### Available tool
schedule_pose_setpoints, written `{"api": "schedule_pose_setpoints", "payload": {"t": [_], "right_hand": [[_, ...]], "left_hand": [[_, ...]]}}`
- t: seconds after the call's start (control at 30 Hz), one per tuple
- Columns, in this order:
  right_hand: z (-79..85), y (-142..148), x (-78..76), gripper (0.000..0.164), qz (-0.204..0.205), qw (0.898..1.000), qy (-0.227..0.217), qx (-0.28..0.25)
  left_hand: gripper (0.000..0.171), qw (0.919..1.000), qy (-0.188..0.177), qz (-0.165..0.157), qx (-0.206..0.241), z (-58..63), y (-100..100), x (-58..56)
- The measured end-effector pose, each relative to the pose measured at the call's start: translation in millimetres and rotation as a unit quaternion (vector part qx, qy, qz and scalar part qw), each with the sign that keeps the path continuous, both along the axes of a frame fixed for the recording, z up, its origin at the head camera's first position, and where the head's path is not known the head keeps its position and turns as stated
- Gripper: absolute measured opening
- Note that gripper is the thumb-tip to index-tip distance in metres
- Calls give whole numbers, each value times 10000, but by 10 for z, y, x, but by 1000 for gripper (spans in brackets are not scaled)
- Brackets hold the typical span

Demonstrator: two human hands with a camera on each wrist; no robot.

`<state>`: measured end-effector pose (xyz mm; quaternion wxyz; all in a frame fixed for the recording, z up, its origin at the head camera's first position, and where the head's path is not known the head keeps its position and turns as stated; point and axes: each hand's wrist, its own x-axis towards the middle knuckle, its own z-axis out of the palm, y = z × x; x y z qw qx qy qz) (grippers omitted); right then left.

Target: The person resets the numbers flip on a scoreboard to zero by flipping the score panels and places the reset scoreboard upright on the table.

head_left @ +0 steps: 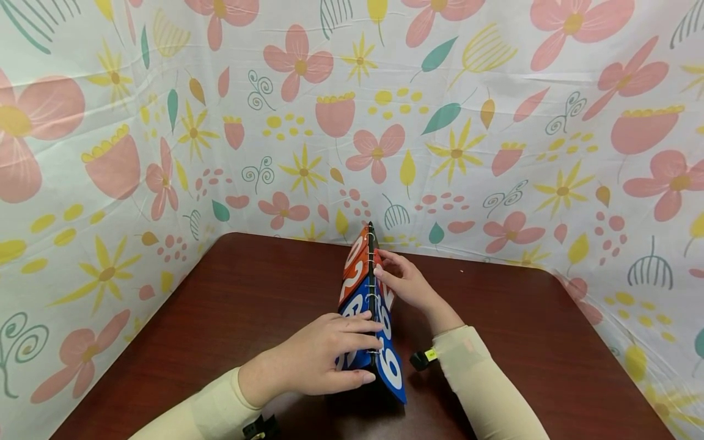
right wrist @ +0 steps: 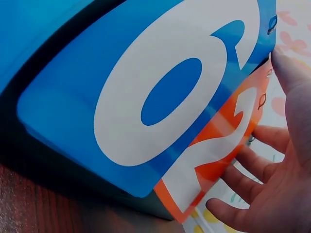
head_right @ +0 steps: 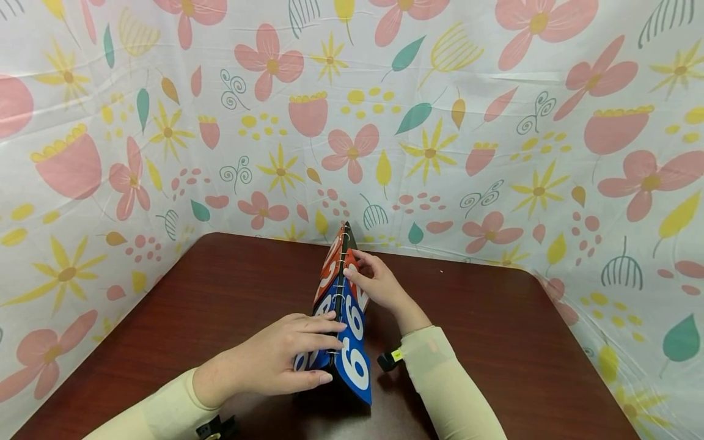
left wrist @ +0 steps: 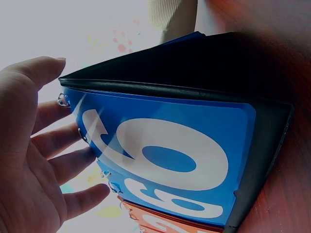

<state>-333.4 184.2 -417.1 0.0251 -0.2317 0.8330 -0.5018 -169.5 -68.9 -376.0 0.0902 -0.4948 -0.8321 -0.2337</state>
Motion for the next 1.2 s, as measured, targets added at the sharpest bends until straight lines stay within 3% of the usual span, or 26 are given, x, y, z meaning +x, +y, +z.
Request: {"api": "schedule_pose_setpoints", "payload": {"t": [0.37, 0.73, 1.2], "right_hand": [[-7, -55, 9, 54, -109, 9997, 196, 125], [21, -68, 19, 56, -104, 9999, 24, 35], [-8, -48, 19, 54, -322, 9989, 350, -6]], "left_hand": [[45, 10000, 84, -5, 1, -4, -7, 5], [46, 10000, -17, 1, 13, 4, -10, 4], [45, 10000, -10, -14, 39, -4, -4, -1]]}}
